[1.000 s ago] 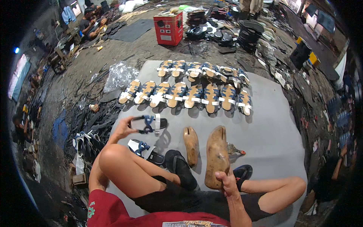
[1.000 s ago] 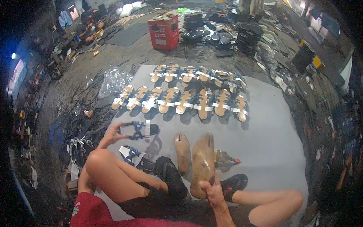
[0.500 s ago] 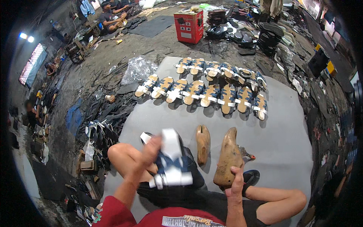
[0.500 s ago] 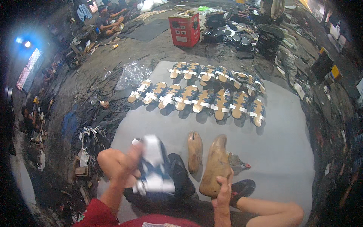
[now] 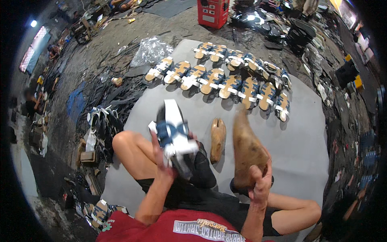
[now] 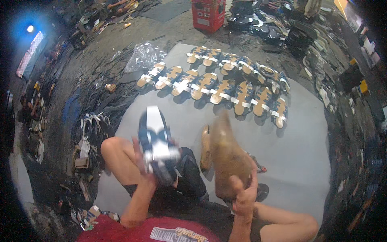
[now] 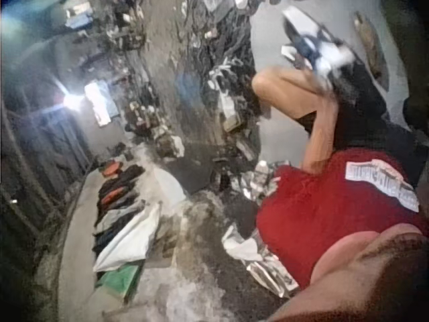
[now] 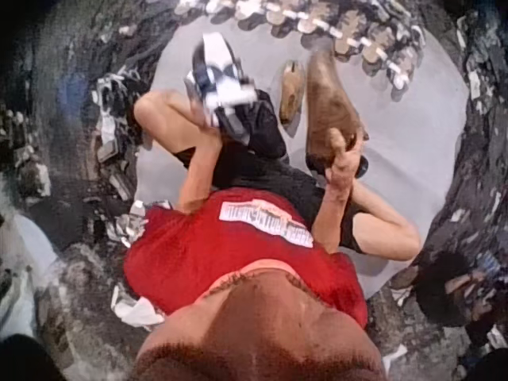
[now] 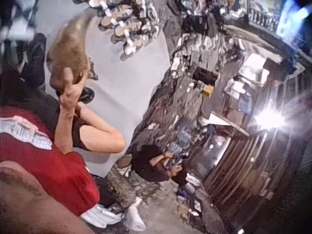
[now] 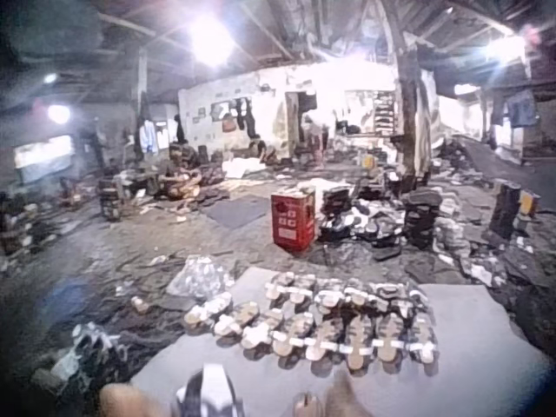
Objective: The person sits on the floor and applies glue to the soles of sandals using a brush. They pick up sandals from a pile, apply adhesive to the bottom, and place them in a row to dry.
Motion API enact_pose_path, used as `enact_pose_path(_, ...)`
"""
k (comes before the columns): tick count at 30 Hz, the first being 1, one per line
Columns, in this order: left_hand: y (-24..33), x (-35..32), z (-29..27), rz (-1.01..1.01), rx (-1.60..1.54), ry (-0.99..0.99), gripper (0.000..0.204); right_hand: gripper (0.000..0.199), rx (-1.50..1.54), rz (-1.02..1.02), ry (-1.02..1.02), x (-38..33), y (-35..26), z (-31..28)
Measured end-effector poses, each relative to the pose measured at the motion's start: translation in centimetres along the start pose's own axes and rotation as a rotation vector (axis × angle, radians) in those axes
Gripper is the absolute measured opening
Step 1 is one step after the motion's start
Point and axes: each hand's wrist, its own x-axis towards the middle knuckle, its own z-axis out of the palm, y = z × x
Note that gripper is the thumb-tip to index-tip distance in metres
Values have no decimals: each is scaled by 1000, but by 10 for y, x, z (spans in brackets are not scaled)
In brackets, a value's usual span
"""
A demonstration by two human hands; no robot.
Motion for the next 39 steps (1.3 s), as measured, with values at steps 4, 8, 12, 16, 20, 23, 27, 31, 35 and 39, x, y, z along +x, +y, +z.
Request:
enact_pose_path(4, 38, 47, 33, 192, 5, -183, 91, 67, -417, 84, -403, -26, -41, 39)
enact_pose_path(8, 11, 39, 53, 154, 232, -194, 86, 62, -595, -133, -344, -28, -18, 66)
enact_pose_path(12, -29, -4, 24, 52, 164, 57, 74, 65, -597, -426, -167, -6, 21, 106)
enact_pose_path(16, -15, -29, 14, 91, 350, 72, 75, 77, -608, -454, -305, -7, 40, 118)
enact_pose_path(20, -7, -47, 2, 229, 252, 246, 58, 72, -516, -208, -628, 7, 53, 137)
enact_pose_path(23, -5, -53, 0, 315, 252, 350, 42, 63, -578, -236, -597, 9, 66, 151)
enact_pose_path(27, -4, -49, -8, 290, 215, 358, 43, 43, -602, -201, -367, 5, 79, 166)
enact_pose_path(31, -2, -38, -28, 304, 197, 358, 42, 31, -491, -96, -416, 40, 94, 179)
enact_pose_path(35, 3, -34, -22, 238, 190, 365, 42, 34, -484, -170, -409, 42, 107, 170)
enact_pose_path(39, -10, -49, -16, 498, 715, 267, 53, 41, -41, 98, -349, 49, 100, 140)
